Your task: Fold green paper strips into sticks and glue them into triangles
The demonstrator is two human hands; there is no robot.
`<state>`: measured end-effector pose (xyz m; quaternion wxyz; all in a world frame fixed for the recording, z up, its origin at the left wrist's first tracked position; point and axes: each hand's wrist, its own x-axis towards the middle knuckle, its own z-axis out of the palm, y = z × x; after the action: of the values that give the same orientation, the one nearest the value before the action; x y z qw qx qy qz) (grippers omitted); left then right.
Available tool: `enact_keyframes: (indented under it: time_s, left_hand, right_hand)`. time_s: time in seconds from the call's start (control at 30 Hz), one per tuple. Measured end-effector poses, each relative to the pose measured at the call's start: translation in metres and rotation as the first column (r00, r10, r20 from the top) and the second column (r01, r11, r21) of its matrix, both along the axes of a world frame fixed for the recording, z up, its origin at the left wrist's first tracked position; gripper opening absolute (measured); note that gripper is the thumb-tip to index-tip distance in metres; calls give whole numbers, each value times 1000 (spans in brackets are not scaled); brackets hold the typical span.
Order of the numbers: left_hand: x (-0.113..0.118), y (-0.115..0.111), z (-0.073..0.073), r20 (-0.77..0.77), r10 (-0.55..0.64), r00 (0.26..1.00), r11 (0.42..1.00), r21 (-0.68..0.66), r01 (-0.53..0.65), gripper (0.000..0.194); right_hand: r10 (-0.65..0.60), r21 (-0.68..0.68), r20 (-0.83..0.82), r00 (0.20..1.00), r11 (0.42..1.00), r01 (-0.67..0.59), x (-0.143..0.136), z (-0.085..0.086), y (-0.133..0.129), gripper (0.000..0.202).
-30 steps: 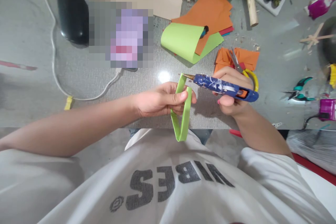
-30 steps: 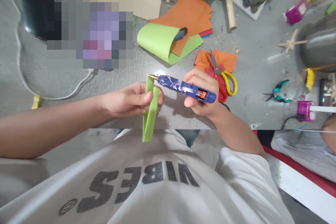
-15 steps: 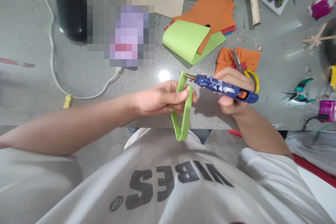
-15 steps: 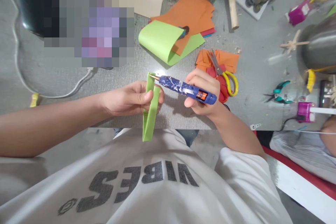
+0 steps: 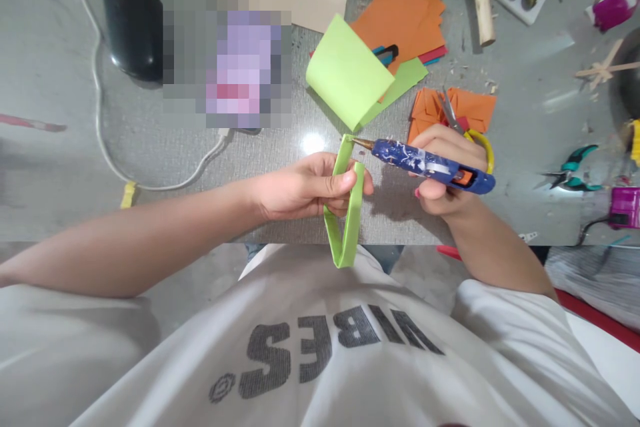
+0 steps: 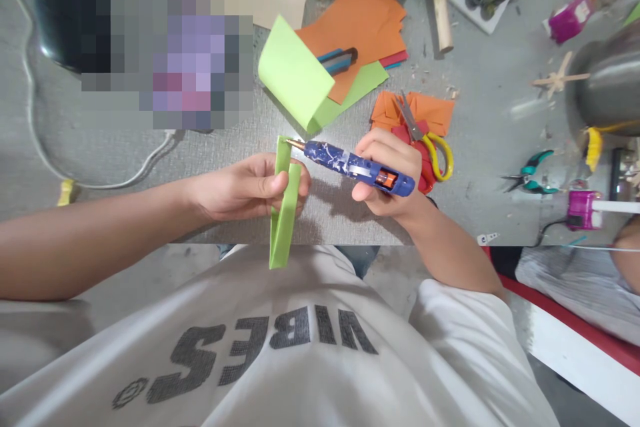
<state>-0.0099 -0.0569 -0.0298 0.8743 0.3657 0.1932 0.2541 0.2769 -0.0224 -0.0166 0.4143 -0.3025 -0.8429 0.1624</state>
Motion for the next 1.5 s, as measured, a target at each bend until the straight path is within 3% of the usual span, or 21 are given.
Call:
enact_keyframes:
  time_s: [0.13, 0.4, 0.57, 0.67, 0.73, 0.8, 0.9, 0.97, 1.07, 1.17, 1.27, 1.4, 1.5]
  left_hand:
    - [0, 1, 0, -8, 10, 1000, 1000, 14, -10, 66]
    - [-1, 1, 2, 2, 1, 1000, 1000, 3, -1, 64]
    - [-3, 2, -1, 1, -3, 1000, 1000, 15, 2, 63]
    - [-4, 3, -4, -11, 3, 1000, 1000, 25, -3, 64]
    - [-5, 4, -6, -14, 7, 1000, 999, 32, -7, 64]
    - [-5, 5, -6, -14, 15, 1000, 999, 52, -15, 63]
    - [-5, 7, -7, -11, 39, 999, 994, 103, -37, 61]
    - [-5, 9, -9, -16, 56, 998, 988, 148, -53, 61]
    - [-5, 12, -12, -63, 106, 992, 970, 228, -89, 64]
    - [-5, 15, -15, -110, 172, 979, 941, 312, -130, 68]
    - [-4, 17, -16, -118, 233, 965, 903, 395, -170, 68]
    - [-3, 20, -18, -151, 302, 941, 860, 469, -201, 73]
    - [-4, 21, -18, -175, 377, 910, 819, 521, -240, 76]
  right_hand:
    - [-12, -88, -31, 999, 996, 10, 2, -1, -2, 73]
    - [53, -14, -40, 998, 998, -54, 1, 3, 3, 68]
    - [-85, 28, 29, 996, 996, 84, 4, -4, 3, 71]
    - [-208, 58, 9, 978, 977, 207, 16, 3, 5, 72]
    - [-288, 125, -17, 957, 949, 288, 39, 13, 13, 69]
    - [-425, 270, 45, 904, 877, 398, 78, 23, 26, 72]
    - [-685, 386, 225, 693, 715, 582, 154, 31, 52, 98]
    - [-766, 397, 321, 557, 643, 655, 200, 30, 69, 90]
    - [-633, 207, 488, 601, 753, 625, 237, 22, 87, 53]
    - [-551, 31, 641, 535, 714, 699, 238, 12, 90, 33]
    - [-539, 22, 697, 472, 675, 737, 228, 9, 79, 12]
    - [-519, 51, 751, 408, 661, 748, 216, 29, 65, 46]
    - [-560, 60, 739, 375, 609, 791, 182, 57, 68, 49]
